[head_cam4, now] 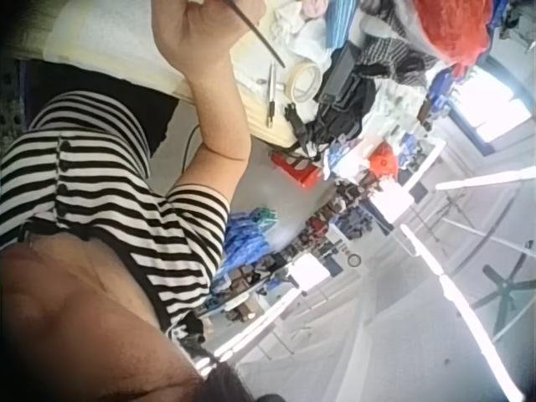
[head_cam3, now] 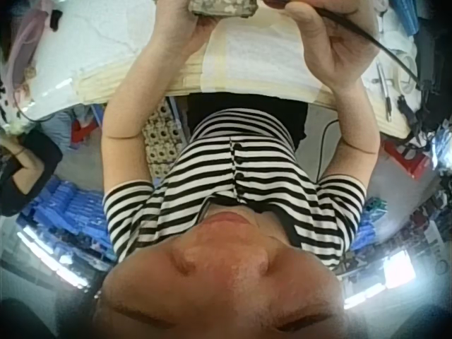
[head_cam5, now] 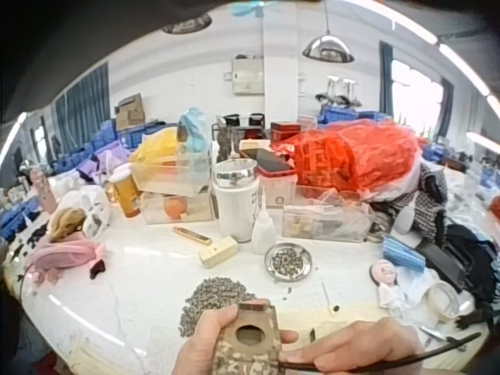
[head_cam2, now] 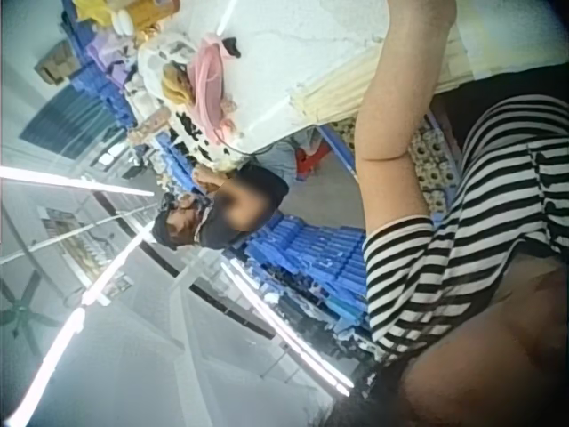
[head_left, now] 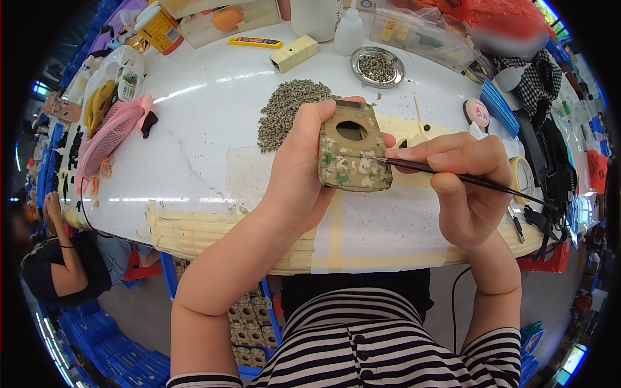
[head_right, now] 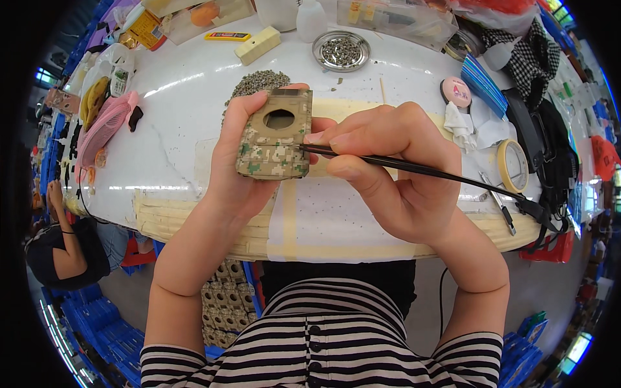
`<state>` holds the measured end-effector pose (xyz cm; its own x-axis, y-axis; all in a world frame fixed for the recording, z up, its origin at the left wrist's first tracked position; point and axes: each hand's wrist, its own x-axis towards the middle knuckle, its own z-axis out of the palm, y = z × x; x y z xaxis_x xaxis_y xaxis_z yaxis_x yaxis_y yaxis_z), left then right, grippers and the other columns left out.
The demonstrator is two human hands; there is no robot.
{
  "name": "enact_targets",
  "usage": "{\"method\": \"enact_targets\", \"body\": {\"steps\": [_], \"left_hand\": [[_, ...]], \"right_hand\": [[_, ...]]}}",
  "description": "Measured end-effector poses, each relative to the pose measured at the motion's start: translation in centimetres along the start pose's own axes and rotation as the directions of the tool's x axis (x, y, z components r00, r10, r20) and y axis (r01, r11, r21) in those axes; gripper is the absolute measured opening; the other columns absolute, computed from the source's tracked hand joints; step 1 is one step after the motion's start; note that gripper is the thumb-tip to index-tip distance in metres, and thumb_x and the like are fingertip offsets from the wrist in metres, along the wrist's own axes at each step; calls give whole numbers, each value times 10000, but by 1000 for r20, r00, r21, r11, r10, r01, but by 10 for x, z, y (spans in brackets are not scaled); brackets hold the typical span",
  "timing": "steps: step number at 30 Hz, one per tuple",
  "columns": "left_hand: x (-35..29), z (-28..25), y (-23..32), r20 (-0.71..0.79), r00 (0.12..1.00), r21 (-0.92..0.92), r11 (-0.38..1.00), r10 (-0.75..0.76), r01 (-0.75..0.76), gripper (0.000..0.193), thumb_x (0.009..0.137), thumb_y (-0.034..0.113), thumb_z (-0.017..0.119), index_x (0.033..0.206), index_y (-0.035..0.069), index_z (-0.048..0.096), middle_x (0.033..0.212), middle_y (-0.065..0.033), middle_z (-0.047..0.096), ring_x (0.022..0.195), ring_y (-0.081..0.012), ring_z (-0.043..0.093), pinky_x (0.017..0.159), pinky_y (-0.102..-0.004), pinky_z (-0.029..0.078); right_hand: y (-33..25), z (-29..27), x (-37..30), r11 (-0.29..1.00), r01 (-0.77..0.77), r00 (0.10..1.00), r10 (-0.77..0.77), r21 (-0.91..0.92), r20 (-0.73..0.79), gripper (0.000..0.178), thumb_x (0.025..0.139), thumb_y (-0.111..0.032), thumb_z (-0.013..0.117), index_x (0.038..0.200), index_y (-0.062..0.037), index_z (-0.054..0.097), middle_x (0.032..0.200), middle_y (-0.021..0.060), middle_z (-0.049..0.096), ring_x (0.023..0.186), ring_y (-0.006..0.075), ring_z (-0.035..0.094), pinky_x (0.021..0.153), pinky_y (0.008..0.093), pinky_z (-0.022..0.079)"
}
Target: The person picks up a camouflage-patterned toy tank hull from a blue bin, places it on a white table, and uses tweezers to precisely apply small parts or decals to various points on the hull surface.
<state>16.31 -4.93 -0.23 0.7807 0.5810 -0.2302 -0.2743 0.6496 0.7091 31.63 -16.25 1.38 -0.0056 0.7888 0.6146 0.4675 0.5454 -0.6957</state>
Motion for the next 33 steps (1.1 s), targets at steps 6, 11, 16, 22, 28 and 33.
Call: {"method": "enact_targets", "body": {"steps": [6,11,16,22,28,33], "left_hand": [[0,-1,0,7,1000,4,1000,1,-1,462,934,413,403,1210,46,455,1013,-199,638,915,-262,657,792,-385,544],[0,-2,-1,13,1000,6,1000,2,-2,462,932,414,405,1210,48,455,1008,-195,639,913,-257,657,792,-383,545],[0,-1,0,8,1000,1,1000,-2,2,462,934,410,402,1210,43,454,1007,-196,640,915,-258,657,797,-380,545],[0,-2,-2,9,1000,-15,1000,2,-1,461,939,403,397,1212,37,458,1011,-198,639,922,-258,657,802,-382,544],[1,-2,-2,7,1000,7,1000,11,-11,465,935,406,403,1213,37,459,1014,-198,640,912,-255,657,799,-381,546],[0,4,-1,-73,997,53,998,-12,16,520,926,464,345,1214,70,526,1027,-196,655,886,-213,639,734,-324,515]], "right_hand": [[0,0,0,1000,-7,1000,7,21,5,202,953,-161,549,1003,6,448,961,228,633,885,256,669,797,350,557],[0,0,1,1000,-5,1000,5,17,11,201,954,-161,548,1000,5,446,958,229,632,894,267,671,803,358,558],[1,0,0,1000,-3,1000,2,20,9,194,955,-156,545,998,4,445,951,231,634,896,274,673,809,366,559],[0,0,0,1000,-12,1000,12,12,7,199,951,-159,552,995,5,448,950,230,635,892,271,672,803,363,561],[0,0,0,1000,-12,1000,12,14,4,197,948,-154,557,992,7,453,950,231,634,877,259,671,796,356,561],[1,0,0,1000,1,1000,-1,18,2,195,949,-152,555,991,9,452,950,232,635,865,252,671,787,345,559]]}}
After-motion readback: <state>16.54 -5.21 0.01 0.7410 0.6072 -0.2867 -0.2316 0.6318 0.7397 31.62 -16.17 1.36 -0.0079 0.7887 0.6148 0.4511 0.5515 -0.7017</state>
